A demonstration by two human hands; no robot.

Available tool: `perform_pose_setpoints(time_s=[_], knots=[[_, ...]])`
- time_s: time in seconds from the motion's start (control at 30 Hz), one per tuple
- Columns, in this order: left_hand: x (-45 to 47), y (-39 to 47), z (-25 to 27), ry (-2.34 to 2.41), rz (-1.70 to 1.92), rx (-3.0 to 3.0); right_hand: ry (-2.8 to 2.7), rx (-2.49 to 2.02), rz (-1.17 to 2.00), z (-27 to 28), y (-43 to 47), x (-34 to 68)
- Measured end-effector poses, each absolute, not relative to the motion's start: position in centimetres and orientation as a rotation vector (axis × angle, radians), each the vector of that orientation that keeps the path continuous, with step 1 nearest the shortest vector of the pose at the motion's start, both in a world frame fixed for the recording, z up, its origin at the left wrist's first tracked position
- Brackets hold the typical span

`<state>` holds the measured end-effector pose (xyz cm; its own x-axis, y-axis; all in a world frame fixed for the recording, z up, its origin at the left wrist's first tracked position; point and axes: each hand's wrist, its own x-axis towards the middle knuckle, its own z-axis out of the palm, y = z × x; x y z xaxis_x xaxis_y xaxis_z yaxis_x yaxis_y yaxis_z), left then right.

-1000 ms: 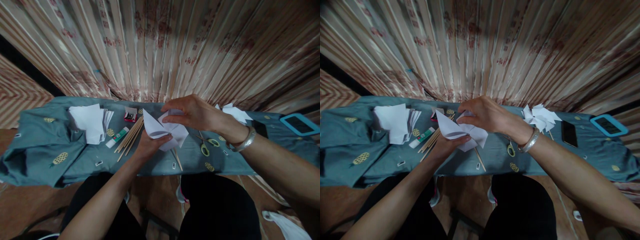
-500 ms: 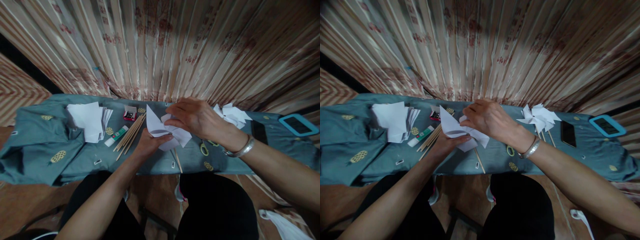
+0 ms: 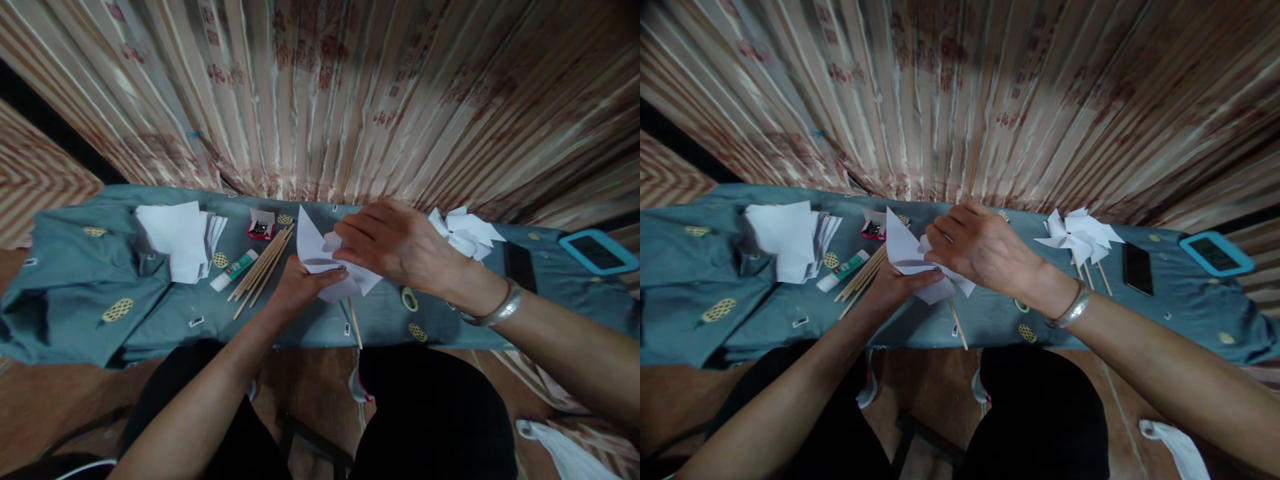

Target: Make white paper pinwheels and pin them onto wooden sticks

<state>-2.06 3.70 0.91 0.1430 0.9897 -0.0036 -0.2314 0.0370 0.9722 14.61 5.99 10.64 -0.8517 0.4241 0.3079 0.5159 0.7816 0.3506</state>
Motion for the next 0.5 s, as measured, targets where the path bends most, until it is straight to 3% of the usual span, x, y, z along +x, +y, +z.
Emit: perform_pose_setpoints(time_s=[0.5], knots=[[-1.92, 3.40, 1.58, 0.855, 1.174, 0.920, -2.689, -0.779, -0.307, 11.57, 5.06, 15.56]])
